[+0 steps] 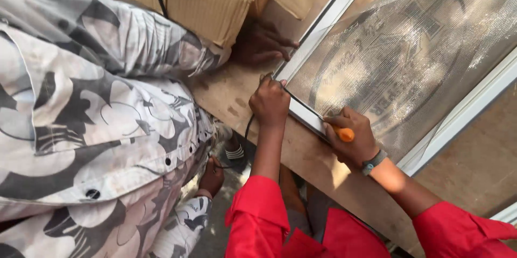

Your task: Fitting and securing mesh screens into aluminum window frames using a spline and roller tool.

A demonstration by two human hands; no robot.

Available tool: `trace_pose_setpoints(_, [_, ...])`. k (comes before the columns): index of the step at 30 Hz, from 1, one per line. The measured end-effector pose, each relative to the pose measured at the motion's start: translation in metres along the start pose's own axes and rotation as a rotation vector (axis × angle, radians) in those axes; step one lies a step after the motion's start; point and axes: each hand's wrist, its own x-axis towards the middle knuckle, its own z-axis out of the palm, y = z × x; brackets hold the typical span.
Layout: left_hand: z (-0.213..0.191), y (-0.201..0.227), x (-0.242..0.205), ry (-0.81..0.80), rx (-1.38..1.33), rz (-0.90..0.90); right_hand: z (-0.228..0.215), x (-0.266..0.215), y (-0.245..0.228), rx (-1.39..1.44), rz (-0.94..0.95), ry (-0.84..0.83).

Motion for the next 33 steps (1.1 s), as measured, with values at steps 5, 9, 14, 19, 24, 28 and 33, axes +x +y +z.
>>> trace_pose_setpoints(5, [-0.012, -0.002, -0.006, 0.06, -0.086, 0.013, 0.046, 0.059, -0.01, 0.048, 0.014, 0.061])
trace_pose_setpoints(9, [-0.011, -0.008, 0.007, -0.083, -0.131, 0.039, 0.02, 0.052, -0.01, -0.05, 0.084, 0.017])
trace_pose_setpoints(14, [-0.028, 0.005, 0.021, -0.227, -0.061, -0.204, 0.007, 0.023, -0.005, -0.015, 0.186, -0.086])
trace_pose_setpoints(19, [-0.044, -0.004, 0.029, -0.344, -0.209, -0.216, 0.056, 0.067, 0.0, -0.008, -0.028, 0.044])
trace_pose_setpoints(24, [-0.026, -0.015, 0.025, -0.319, -0.207, -0.234, 0.034, 0.067, -0.01, 0.071, -0.004, 0.034])
trace_pose_setpoints(28, [-0.014, -0.006, 0.008, -0.217, -0.196, -0.147, 0.021, 0.023, 0.007, 0.055, 0.173, 0.007])
trace_pose_setpoints(33, [-0.023, -0.003, 0.009, -0.184, -0.169, -0.125, 0.048, 0.056, 0.007, 0.087, 0.102, 0.043])
